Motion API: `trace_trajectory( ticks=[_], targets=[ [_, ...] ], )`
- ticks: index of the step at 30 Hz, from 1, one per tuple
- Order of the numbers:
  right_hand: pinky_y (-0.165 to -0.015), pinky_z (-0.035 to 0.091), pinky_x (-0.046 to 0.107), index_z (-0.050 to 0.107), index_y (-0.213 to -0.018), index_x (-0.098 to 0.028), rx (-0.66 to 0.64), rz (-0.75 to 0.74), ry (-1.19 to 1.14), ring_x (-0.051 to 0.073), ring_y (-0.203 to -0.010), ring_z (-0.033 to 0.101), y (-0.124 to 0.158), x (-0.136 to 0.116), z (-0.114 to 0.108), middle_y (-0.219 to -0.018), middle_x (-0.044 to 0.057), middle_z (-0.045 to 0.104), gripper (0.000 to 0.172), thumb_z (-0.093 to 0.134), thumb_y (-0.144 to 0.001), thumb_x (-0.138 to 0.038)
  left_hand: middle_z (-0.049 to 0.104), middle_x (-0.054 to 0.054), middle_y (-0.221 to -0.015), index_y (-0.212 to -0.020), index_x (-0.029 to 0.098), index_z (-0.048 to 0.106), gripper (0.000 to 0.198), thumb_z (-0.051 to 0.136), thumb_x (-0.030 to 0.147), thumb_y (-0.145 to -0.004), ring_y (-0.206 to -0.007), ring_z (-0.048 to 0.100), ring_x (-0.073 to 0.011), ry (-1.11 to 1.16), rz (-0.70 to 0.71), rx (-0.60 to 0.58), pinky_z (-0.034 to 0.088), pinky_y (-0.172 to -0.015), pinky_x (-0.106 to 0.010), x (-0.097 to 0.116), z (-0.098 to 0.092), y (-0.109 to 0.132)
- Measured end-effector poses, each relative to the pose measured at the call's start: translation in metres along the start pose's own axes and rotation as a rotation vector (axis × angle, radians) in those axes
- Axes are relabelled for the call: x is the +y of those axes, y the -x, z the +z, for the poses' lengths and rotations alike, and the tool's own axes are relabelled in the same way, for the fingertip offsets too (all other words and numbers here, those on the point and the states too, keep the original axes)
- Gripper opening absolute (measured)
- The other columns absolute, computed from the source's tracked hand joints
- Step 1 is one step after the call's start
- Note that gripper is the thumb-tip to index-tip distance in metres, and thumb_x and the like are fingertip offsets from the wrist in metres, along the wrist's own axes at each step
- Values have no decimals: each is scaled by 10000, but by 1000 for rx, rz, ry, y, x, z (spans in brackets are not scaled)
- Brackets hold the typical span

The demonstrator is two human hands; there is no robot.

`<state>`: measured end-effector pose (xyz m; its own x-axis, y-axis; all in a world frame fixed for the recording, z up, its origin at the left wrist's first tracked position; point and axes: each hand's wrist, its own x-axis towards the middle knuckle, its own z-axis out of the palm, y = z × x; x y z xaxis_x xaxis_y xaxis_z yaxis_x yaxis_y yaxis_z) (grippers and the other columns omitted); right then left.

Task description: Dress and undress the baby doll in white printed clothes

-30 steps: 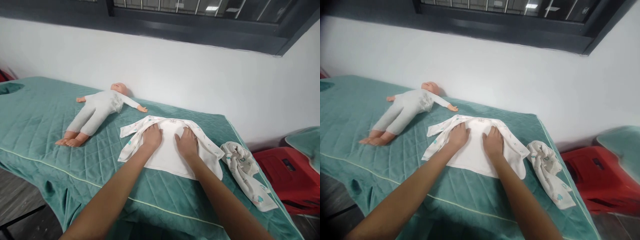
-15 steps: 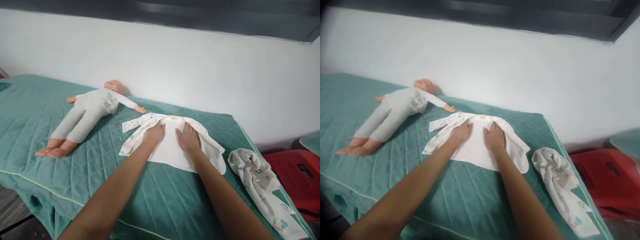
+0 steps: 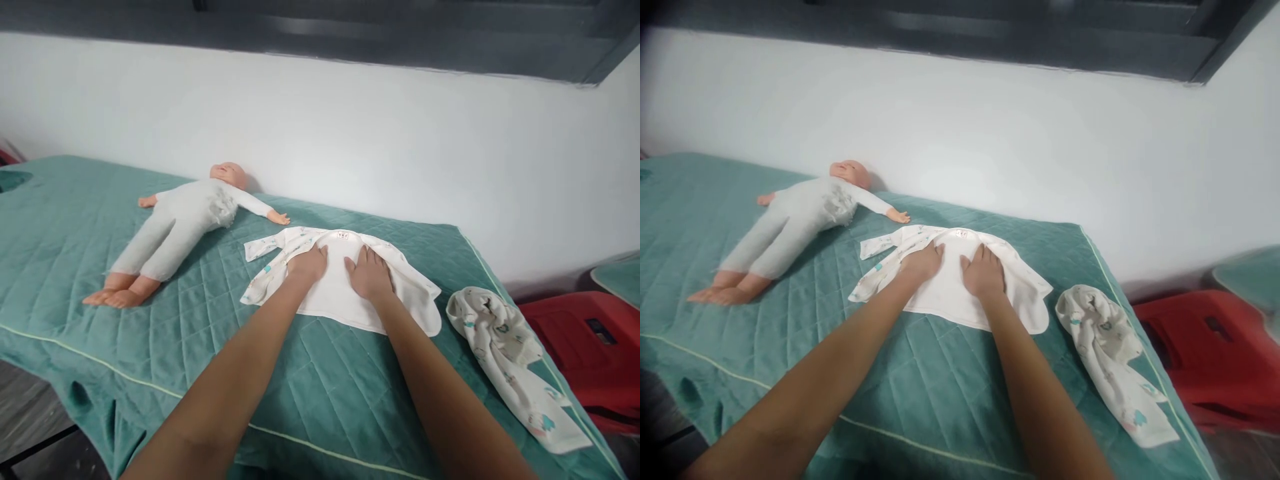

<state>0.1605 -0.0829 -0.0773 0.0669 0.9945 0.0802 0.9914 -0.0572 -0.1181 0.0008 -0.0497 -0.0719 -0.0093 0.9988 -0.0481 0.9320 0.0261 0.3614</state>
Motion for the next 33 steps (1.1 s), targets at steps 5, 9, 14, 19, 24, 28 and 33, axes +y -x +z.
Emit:
trace_trajectory(
  ticks=[5,9,14,19,24,28,33],
  targets=[
    [-1221,182,440,294,-1529,53,7,-38,22,337,-1500,270,9,0,4,-1601,252,308,724,228,-1030,-468,620,-237,-1360,-1465,122,446,651,195,514,-1010,-1271,601,-345,-14,8,-18,447,-1041,-506,2,0,15],
    [-1233,154,442,313,-1524,53,21,-75,41,327,-1521,226,18,-2,4,-1614,258,267,715,238,-1032,-460,580,-236,-1410,-1535,100,332,655,236,488,-1016,-1300,575,-336,-67,84,29,428,-1071,-491,-1,1,27],
    [-1225,191,433,315,-1525,51,24,-151,34,306,-1537,184,34,-4,0,-1618,256,251,707,245,-1037,-455,485,-196,-1518,-1478,51,423,580,275,378,-1023,-1416,451,-312,-103,319,188,330,-1180,-470,-2,1,59],
    [-1226,207,444,318,-1531,34,15,-255,6,296,-1542,175,60,-3,-2,-1623,243,246,707,251,-1041,-471,600,-63,-1435,-1323,194,596,417,335,291,-1013,-1418,450,-206,30,575,346,233,-1263,-416,-29,-11,101],
    [-1244,185,442,332,-1535,-3,-67,-370,-86,262,-1550,156,90,3,-11,-1645,206,216,711,276,-1036,-505,692,-87,-1274,-1221,213,640,375,402,364,-973,-1251,591,-260,329,67,569,452,-1100,-432,-101,-29,96],
    [-1233,235,415,392,-1519,-101,-138,-376,-301,246,-1547,174,91,-6,-21,-1668,152,195,672,342,-1016,-543,729,-77,-1206,-1387,222,535,475,427,422,-970,-1141,660,-248,477,-71,394,489,-1035,-414,-131,-35,75],
    [-1086,424,343,471,-1425,-192,-36,-185,-510,226,-1344,508,43,-56,-25,-1494,123,490,507,467,-984,-443,624,-82,-1402,-1538,269,380,631,461,493,-954,-1339,532,-271,281,85,224,372,-1144,-453,-124,-38,45]
  ],
)
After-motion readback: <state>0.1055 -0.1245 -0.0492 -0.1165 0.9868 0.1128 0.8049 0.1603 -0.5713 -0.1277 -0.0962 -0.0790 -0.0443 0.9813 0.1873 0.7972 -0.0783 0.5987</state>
